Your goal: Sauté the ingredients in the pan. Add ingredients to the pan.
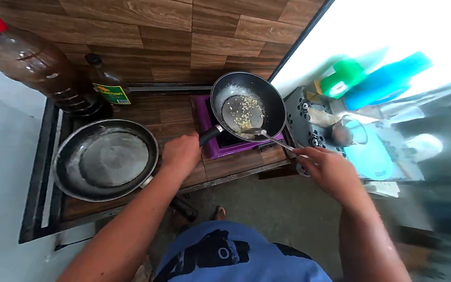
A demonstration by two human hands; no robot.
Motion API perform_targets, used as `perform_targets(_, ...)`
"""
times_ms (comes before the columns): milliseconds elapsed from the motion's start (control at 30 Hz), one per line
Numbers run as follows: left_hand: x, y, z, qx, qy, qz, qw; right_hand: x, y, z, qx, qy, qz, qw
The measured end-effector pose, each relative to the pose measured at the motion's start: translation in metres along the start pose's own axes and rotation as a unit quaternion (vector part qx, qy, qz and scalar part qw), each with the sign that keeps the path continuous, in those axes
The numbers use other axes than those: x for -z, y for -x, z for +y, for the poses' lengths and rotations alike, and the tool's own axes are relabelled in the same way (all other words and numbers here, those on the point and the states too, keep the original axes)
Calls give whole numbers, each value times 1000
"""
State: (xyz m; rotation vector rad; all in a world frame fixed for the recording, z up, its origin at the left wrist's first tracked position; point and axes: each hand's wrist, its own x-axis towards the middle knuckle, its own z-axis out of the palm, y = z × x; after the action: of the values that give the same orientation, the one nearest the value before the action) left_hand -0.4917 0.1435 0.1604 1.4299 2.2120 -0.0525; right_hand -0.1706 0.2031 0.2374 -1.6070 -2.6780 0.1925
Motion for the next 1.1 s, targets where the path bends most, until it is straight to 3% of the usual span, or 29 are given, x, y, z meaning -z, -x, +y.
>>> perform_targets(100, -4, -1, 0, 0, 0, 19, 1000, 18, 5, 6, -10, 7, -21, 1000)
perform_targets(200, -6, -1, 0, 0, -6, 30, 1000, 4, -25, -9, -69, 15, -55, 996)
perform_targets(467, 0, 1, 2, 9, -22, 6, 1000, -51, -118, -15, -129, -8, 38, 991)
perform_targets(600, -2, 0, 1, 7, -22, 16, 1000, -53, -89, -4, -136, 3, 18, 991)
perform_targets(833, -8, -2, 0, -1, -28, 40, 999, 10, 10, -2, -73, 58, 30, 995)
perform_targets(967, -9, -2, 1, 1, -32, 44, 999, 2, -11, -16, -111, 71, -25, 991)
perform_targets(1100, -10, 2, -1, -8, -27, 64, 998, -28, -49, -15, -130, 47, 15, 990)
